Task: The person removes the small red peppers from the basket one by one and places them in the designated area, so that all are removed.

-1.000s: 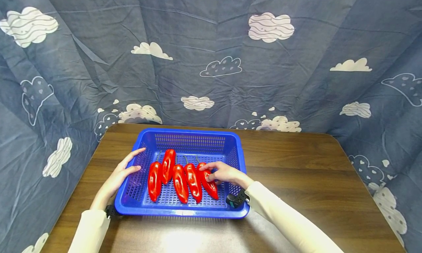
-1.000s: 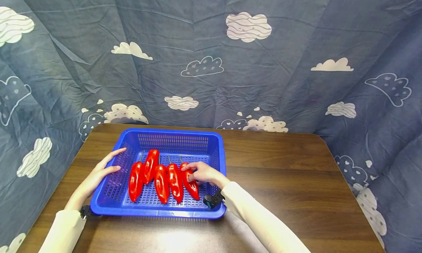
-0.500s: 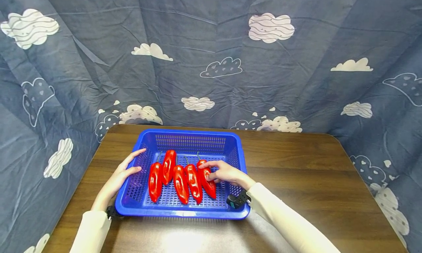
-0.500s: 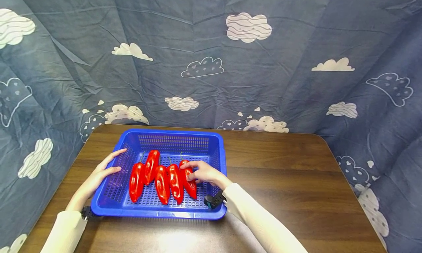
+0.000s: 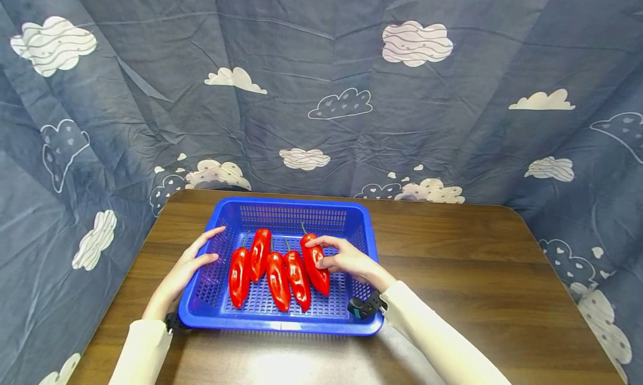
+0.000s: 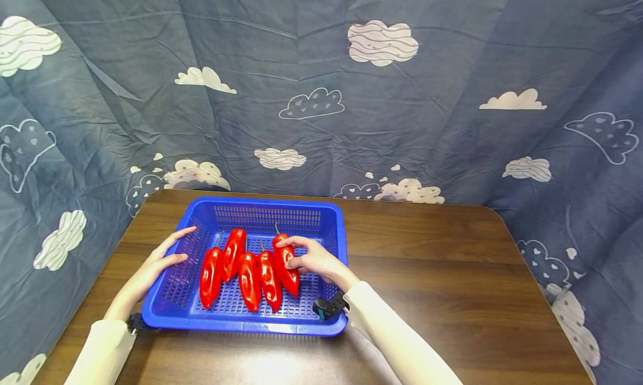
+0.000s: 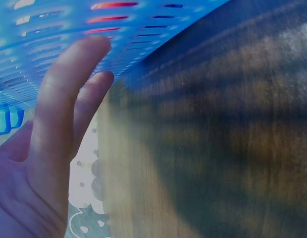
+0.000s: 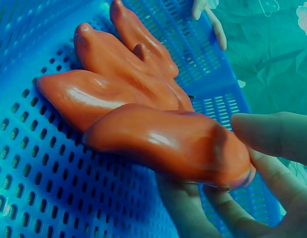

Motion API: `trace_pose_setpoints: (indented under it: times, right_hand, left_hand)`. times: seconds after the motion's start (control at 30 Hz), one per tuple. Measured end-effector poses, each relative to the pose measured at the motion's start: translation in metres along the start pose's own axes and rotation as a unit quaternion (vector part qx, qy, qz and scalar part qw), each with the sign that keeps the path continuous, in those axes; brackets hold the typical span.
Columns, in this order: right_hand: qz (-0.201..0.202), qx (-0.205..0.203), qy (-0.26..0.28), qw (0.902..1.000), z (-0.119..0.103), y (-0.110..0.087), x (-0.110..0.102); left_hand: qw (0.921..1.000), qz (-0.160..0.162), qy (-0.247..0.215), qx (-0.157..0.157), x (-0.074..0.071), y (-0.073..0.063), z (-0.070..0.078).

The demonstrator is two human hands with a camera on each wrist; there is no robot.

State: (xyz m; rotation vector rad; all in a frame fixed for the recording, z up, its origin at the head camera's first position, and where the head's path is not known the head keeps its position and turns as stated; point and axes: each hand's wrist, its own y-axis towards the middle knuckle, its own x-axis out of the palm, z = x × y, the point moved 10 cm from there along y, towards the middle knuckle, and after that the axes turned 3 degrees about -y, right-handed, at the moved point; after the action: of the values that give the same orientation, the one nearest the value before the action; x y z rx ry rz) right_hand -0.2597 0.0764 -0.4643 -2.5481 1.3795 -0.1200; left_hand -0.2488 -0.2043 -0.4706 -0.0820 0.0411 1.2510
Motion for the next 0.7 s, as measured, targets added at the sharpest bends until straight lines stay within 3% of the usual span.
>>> trace_pose_setpoints:
  times: [0.7]
  right_hand:
    - [0.037, -0.049, 0.004, 0.9981, -0.026, -0.018, -0.022]
  left_hand:
    - [0.9999, -0.004, -0.012, -0.001, 0.001, -0.001, 0.000]
